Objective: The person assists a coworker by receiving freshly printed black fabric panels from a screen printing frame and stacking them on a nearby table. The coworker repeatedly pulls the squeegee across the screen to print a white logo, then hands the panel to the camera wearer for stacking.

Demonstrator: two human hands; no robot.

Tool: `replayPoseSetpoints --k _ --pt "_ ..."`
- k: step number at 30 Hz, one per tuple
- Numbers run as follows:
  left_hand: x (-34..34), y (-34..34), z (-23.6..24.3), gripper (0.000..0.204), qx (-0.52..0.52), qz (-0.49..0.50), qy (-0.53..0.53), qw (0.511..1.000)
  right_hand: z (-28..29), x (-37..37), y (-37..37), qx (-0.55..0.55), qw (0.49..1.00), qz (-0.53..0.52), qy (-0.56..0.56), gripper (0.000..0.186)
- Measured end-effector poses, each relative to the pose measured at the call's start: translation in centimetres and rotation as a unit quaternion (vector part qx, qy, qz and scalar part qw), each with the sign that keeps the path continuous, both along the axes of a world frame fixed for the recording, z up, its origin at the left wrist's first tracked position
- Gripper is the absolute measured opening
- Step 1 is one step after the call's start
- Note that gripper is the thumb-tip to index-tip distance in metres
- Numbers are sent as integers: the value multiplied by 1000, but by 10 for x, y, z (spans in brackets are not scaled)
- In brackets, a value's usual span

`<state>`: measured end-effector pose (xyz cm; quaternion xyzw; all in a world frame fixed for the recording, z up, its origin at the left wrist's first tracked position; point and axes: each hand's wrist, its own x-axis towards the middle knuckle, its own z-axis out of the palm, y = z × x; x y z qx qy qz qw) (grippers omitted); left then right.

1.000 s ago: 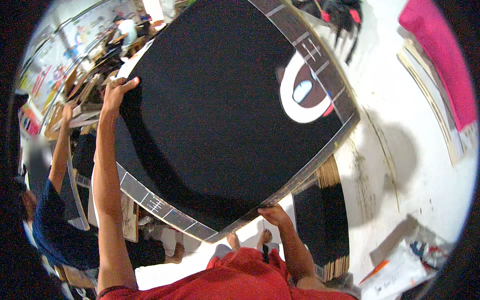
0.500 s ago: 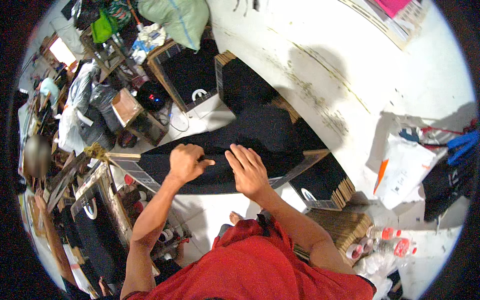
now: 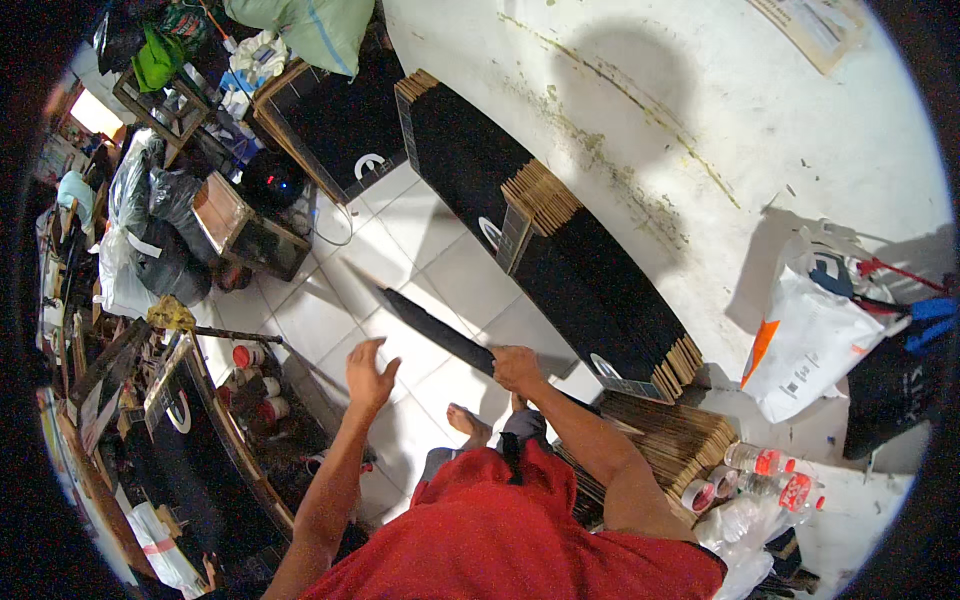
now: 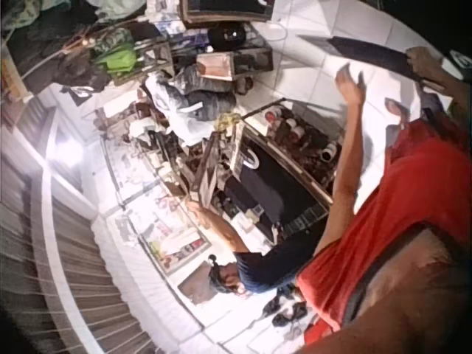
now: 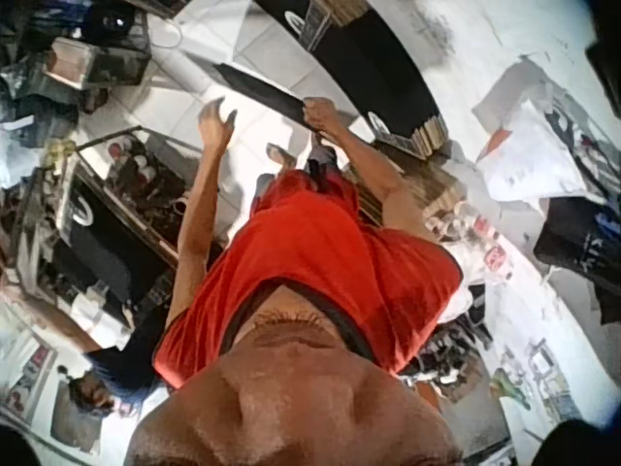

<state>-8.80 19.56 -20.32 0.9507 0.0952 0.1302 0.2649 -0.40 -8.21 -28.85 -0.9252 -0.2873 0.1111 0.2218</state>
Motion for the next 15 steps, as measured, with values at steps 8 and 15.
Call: replayPoseSetpoints --k 8,15 --pt "-183 -4 -136 30 -50 147 339 928 -107 51 -91 -83 991 -95 38 18" --pt "-240 -82 -158 32 -142 192 456 857 -169 99 -157 -117 982 -150 15 13"
